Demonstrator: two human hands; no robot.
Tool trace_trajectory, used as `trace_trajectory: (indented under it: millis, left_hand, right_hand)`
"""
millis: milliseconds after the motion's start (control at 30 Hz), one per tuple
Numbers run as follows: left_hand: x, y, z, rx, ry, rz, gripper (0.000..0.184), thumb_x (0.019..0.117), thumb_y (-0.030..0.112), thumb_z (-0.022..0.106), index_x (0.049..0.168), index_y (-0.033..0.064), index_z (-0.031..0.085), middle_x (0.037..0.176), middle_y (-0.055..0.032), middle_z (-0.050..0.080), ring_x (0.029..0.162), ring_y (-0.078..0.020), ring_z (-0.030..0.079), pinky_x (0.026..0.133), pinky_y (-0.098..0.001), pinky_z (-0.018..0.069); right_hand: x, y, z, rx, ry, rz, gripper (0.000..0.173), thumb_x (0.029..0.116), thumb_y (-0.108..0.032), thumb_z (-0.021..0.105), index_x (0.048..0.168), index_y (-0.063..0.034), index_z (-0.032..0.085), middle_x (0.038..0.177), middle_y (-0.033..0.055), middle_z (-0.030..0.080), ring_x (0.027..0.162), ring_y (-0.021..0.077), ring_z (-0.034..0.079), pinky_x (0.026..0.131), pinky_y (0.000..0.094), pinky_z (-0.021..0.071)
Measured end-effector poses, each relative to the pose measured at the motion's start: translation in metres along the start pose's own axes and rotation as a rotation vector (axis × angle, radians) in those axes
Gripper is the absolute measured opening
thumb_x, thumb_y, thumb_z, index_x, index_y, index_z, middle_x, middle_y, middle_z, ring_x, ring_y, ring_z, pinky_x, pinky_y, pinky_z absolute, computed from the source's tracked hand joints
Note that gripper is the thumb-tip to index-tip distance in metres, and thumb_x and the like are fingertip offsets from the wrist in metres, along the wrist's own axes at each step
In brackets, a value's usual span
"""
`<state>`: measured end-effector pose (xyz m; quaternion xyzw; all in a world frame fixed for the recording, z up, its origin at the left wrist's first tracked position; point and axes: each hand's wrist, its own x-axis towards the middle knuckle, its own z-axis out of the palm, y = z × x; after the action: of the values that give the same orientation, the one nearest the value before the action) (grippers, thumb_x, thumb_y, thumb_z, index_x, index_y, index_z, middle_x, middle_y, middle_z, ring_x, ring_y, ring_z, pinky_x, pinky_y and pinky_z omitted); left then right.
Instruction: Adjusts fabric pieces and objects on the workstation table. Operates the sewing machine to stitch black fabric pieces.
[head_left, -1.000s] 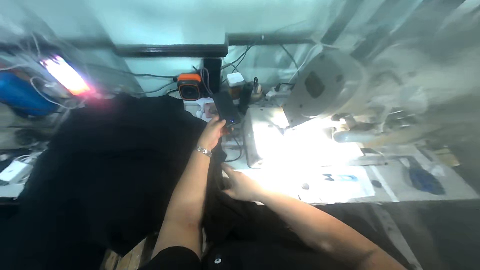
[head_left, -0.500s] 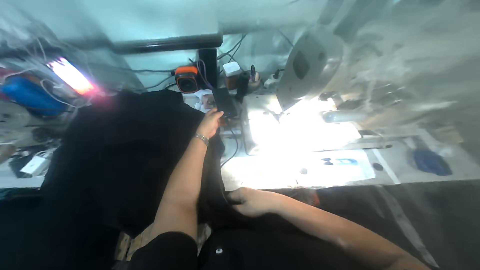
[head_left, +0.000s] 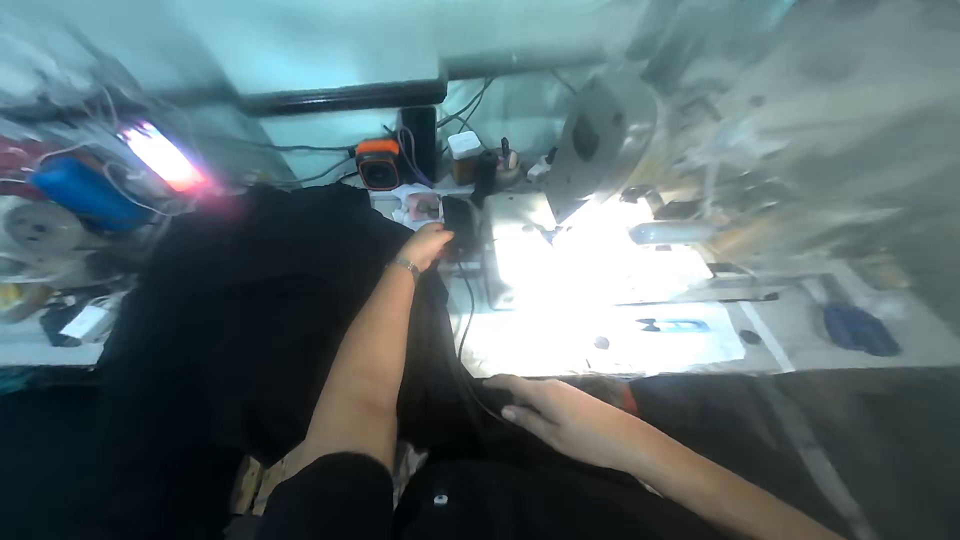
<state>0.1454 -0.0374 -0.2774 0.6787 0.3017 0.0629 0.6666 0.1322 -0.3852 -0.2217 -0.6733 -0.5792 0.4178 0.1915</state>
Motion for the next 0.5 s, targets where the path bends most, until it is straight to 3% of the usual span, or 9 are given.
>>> trace_trajectory:
  millis: [67,133,267,333,500]
  left_hand:
    - [0.0,0.003,0.002,0.052,0.0,-0.005,0.041,0.1059,0.015,0.051,0.142,-0.0047,0.048,0.123,-0.0231,0.064,0.098,-0.0266,0.07,0.086,-0.0419,0.0594]
    - [-0.002,0.008,0.005,0.173,0.015,-0.01,0.039,0.1052,0.017,0.054,0.138,-0.0033,0.053,0.122,-0.0222,0.066,0.1,-0.0269,0.071,0.088,-0.0432,0.0594]
    - [0.001,0.012,0.011,0.542,0.121,0.044,0.037,0.0997,0.019,0.06,0.131,-0.0012,0.062,0.125,-0.0238,0.066,0.118,-0.0349,0.064,0.102,-0.0554,0.0503]
    - [-0.001,0.016,0.017,0.652,0.162,0.056,0.038,0.099,0.018,0.06,0.13,-0.003,0.062,0.126,-0.0254,0.065,0.121,-0.0375,0.062,0.104,-0.0569,0.0482]
    - [-0.013,0.029,0.029,0.848,0.242,0.032,0.034,0.0978,0.019,0.063,0.121,-0.0054,0.065,0.12,-0.0266,0.067,0.117,-0.0398,0.064,0.1,-0.0581,0.0511]
  right_hand:
    - [-0.013,0.014,0.003,-0.122,0.084,-0.009,0.047,0.1086,-0.043,0.046,0.149,-0.0192,0.052,0.1,0.0102,0.07,0.087,0.0255,0.07,0.084,0.0502,0.0577]
    - [-0.026,0.03,0.01,-0.221,0.194,-0.032,0.044,0.1074,-0.044,0.049,0.142,-0.0192,0.059,0.105,0.0084,0.072,0.089,0.024,0.072,0.084,0.048,0.0594]
    - [-0.042,0.064,0.028,-0.35,0.395,-0.1,0.03,0.1044,-0.039,0.054,0.12,-0.0221,0.074,0.091,0.0044,0.072,0.079,0.0203,0.072,0.069,0.041,0.0616]
    - [-0.044,0.077,0.035,-0.383,0.416,-0.086,0.03,0.104,-0.04,0.054,0.114,-0.0225,0.076,0.087,0.0037,0.072,0.078,0.0198,0.072,0.068,0.0399,0.0612]
    - [-0.047,0.085,0.036,-0.304,0.446,-0.092,0.027,0.1027,-0.039,0.056,0.11,-0.0243,0.077,0.089,-0.0004,0.072,0.082,0.0138,0.071,0.074,0.0342,0.0605]
